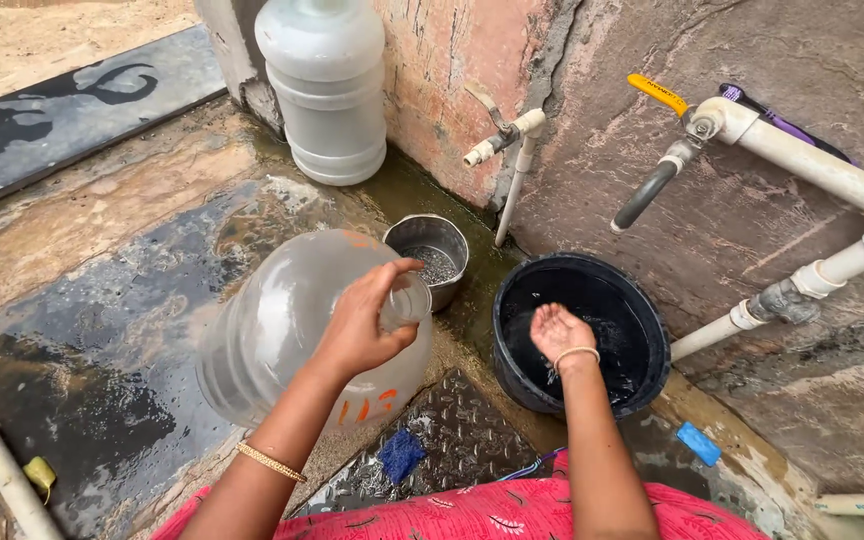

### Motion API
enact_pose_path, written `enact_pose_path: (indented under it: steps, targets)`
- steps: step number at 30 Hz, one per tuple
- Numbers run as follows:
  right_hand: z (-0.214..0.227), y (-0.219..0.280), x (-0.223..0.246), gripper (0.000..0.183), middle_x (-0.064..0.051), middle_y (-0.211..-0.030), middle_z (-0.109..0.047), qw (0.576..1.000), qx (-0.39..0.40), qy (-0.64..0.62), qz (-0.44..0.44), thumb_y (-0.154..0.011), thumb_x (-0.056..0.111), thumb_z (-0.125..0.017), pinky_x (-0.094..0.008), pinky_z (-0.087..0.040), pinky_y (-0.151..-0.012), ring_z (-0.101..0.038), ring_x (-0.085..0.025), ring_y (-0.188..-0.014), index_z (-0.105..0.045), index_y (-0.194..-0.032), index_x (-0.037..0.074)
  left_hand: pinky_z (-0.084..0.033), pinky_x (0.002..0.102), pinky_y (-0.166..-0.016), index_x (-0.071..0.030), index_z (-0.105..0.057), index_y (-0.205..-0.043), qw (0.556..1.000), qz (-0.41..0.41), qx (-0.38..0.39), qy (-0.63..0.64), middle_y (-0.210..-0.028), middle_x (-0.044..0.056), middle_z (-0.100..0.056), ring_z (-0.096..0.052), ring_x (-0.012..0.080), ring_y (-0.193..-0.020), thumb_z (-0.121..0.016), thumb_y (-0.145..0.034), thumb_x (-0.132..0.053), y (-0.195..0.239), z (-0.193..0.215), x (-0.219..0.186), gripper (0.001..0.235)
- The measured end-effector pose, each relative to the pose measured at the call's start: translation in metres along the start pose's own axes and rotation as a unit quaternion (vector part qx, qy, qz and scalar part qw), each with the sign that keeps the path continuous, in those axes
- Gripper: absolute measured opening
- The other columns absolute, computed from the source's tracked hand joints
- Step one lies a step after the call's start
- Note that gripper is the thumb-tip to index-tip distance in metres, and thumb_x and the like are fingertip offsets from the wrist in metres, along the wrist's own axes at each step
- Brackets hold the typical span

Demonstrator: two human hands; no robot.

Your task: Cleaning large plastic water bottles and washing hands in a service area.

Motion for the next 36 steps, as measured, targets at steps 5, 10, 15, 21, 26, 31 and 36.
enact_pose_path:
  steps: [5, 10, 15, 21, 26, 31, 36]
  targets:
    - [-0.236, 0.134, -0.034, 0.028, -0.017, -0.102, -0.073, 0.846, 0.358, 0.379, -0.111, -0.105, 0.019, -0.046, -0.039, -0.06, -0.085, -0.073, -0.028, -0.095, -0.063, -0.106, -0.003, -0.048, 0.048, -0.097, -0.013, -0.048, -0.137, 0.999, 0.045, 0.0, -0.011, -0.114, 0.017, -0.07, -0.064, 0.0379, -0.111, -0.077, -0.063, -0.014, -0.015, -0.015, 0.001, 0.08]
    - [-0.299, 0.158, -0.057, 0.035, -0.01, -0.109, -0.075, 0.648, 0.356, 0.67, -0.069, -0.105, 0.03, -0.051, -0.033, -0.059, -0.088, -0.071, -0.019, -0.096, -0.066, -0.123, 0.004, -0.048, 0.049, -0.093, -0.01, -0.049, -0.135, 0.999, 0.004, -0.033, -0.029, -0.115, 0.019, -0.068, -0.063, 0.0404, -0.109, -0.079, -0.062, -0.016, -0.02, -0.031, 0.012, 0.078]
    - [-0.192, 0.09, -0.017, 0.045, -0.006, -0.121, -0.075, 0.786, 0.095, 0.592, 0.154, -0.105, 0.042, -0.047, -0.033, -0.057, -0.093, -0.069, -0.02, -0.111, -0.07, -0.126, 0.01, -0.05, 0.045, -0.091, -0.013, -0.058, -0.125, 0.998, -0.039, -0.054, -0.013, -0.105, 0.01, -0.069, -0.066, 0.0327, -0.104, -0.076, -0.063, -0.018, -0.013, -0.038, 0.013, 0.064]
    - [0.045, 0.011, 0.018, 0.039, -0.001, -0.135, -0.06, 0.931, -0.338, 0.133, 0.029, -0.104, 0.041, -0.038, -0.054, -0.035, -0.108, -0.053, -0.02, -0.123, -0.063, -0.122, 0.017, -0.047, 0.045, -0.093, -0.013, -0.056, -0.128, 0.996, -0.076, -0.045, 0.014, -0.109, 0.01, -0.068, -0.065, 0.0321, -0.109, -0.075, -0.065, -0.018, -0.018, -0.056, -0.015, 0.066]
    - [0.047, -0.037, 0.028, 0.028, -0.011, -0.097, -0.07, 0.998, -0.044, -0.033, 0.014, -0.103, 0.019, -0.043, -0.045, -0.055, -0.083, -0.069, -0.028, -0.089, -0.065, -0.098, 0.002, -0.046, 0.046, -0.094, -0.013, -0.059, -0.121, 0.998, -0.059, -0.015, 0.014, -0.112, 0.01, -0.071, -0.064, 0.0332, -0.111, -0.078, -0.061, -0.017, -0.045, -0.091, -0.018, 0.064]
    - [-0.136, 0.06, 0.065, 0.023, -0.018, -0.091, -0.071, 0.938, 0.278, 0.2, -0.054, -0.104, 0.015, -0.05, -0.041, -0.062, -0.074, -0.073, -0.029, -0.082, -0.066, -0.099, -0.001, -0.047, 0.045, -0.094, -0.014, -0.061, -0.117, 0.999, 0.004, 0.038, -0.016, -0.106, 0.01, -0.069, -0.065, 0.0327, -0.108, -0.081, -0.058, -0.018, -0.079, -0.151, -0.012, 0.062]
    - [-0.2, 0.108, 0.084, 0.035, -0.019, -0.105, -0.074, 0.765, 0.177, 0.617, -0.054, -0.104, 0.024, -0.049, -0.041, -0.062, -0.085, -0.074, -0.029, -0.096, -0.068, -0.114, -0.003, -0.045, 0.044, -0.091, -0.02, -0.065, -0.113, 0.994, 0.072, 0.026, -0.083, -0.107, 0.007, -0.071, -0.065, 0.0308, -0.109, -0.079, -0.061, -0.016, -0.093, -0.187, 0.003, 0.053]
Point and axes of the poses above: each hand's wrist, its own y-axis away from the middle knuckle, its own z-axis out of the back of the hand, x = y × z, the point moved 1 cm from there along -y, towards the middle knuckle
